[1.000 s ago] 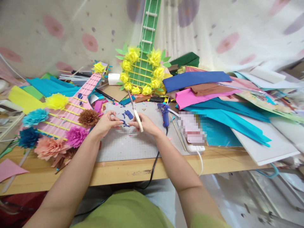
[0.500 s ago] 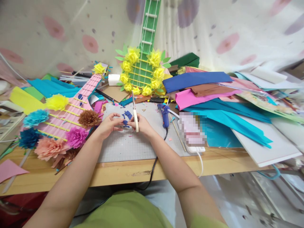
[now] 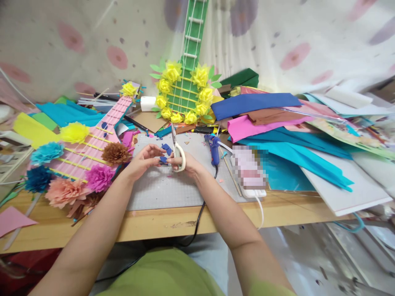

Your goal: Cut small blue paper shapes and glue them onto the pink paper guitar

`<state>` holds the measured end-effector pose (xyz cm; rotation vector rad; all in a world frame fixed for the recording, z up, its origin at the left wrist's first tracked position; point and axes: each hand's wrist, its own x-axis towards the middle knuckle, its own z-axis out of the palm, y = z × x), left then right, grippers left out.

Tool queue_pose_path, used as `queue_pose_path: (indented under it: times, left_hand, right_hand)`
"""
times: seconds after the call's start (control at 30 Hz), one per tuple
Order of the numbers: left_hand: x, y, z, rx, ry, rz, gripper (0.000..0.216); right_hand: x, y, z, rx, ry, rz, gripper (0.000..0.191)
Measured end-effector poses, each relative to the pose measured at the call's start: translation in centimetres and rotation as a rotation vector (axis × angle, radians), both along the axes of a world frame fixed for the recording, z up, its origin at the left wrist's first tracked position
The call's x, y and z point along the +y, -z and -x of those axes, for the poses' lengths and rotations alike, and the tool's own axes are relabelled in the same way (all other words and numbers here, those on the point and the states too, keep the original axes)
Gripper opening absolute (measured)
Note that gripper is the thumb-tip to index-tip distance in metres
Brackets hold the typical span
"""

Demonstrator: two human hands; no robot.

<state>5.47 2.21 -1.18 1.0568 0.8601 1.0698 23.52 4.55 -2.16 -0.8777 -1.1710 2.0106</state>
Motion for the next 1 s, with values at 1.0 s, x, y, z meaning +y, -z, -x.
queue_pose_path:
  times: [1.0]
  left_hand:
    - [-0.5,-0.7,-1.4,0.075,-0.181,0.268,0.049]
  right_hand:
    - [-0.5,-0.7,1.1,-0.339,0.272,-0.287,0.042]
